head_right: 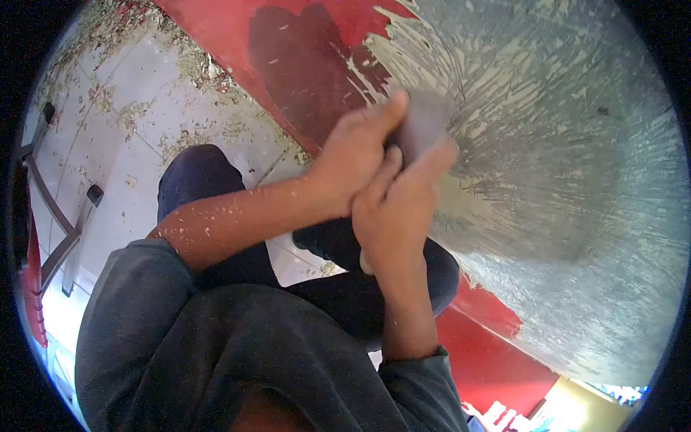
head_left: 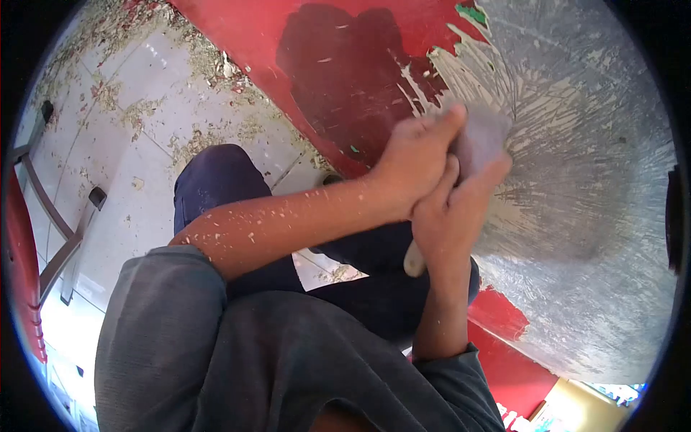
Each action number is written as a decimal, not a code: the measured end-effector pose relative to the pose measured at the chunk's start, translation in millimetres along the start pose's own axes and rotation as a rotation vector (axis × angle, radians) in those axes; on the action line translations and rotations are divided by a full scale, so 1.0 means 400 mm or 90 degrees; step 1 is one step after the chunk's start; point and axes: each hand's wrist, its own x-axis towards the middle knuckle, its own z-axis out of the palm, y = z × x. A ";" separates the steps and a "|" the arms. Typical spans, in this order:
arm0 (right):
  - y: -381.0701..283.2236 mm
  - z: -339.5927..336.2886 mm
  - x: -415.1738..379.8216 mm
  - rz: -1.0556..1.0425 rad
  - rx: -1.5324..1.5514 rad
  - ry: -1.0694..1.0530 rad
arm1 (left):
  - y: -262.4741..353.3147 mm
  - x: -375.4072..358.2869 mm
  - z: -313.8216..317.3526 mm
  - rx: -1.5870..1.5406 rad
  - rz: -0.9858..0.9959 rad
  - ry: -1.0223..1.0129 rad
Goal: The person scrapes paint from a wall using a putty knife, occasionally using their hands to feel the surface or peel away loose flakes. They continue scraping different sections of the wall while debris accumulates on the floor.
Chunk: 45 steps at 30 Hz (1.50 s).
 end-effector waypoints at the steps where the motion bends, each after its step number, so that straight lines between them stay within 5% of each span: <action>1: 0.001 -0.007 0.008 -0.006 0.023 -0.014 | -0.002 0.002 0.004 0.009 -0.019 0.001; 6: -0.008 0.018 0.031 -0.001 -0.017 0.002 | 0.020 0.004 -0.004 -0.089 -0.062 -0.003; 10: -0.018 -0.003 0.019 0.023 0.140 0.014 | 0.013 0.007 0.003 0.057 -0.014 0.006; 12: -0.026 0.032 0.053 -0.027 0.041 0.014 | 0.049 0.002 -0.004 0.124 -0.041 0.025; 14: -0.014 0.031 0.044 -0.056 -0.039 0.021 | 0.035 0.005 0.009 -0.042 -0.034 0.019; 16: -0.010 0.021 0.042 -0.112 -0.087 0.024 | 0.017 0.012 0.007 -0.038 0.052 0.026; 19: -0.004 0.026 0.020 -0.004 0.020 0.018 | -0.036 0.032 -0.020 0.010 0.010 0.034; 23: -0.030 0.031 0.030 -0.015 -0.025 -0.009 | 0.020 0.018 -0.008 -0.108 -0.007 0.029; 30: -0.042 0.054 0.072 -0.029 0.018 -0.009 | 0.058 0.026 -0.032 0.010 0.016 0.037; 32: -0.047 0.052 0.069 -0.079 -0.029 -0.020 | 0.081 0.021 -0.042 0.004 0.066 0.011; 35: -0.021 0.022 0.029 -0.202 -0.120 -0.016 | 0.005 0.017 -0.029 0.018 -0.043 0.019; 45: -0.042 0.043 0.016 0.044 0.040 0.045 | 0.032 0.017 -0.025 -0.016 -0.063 0.013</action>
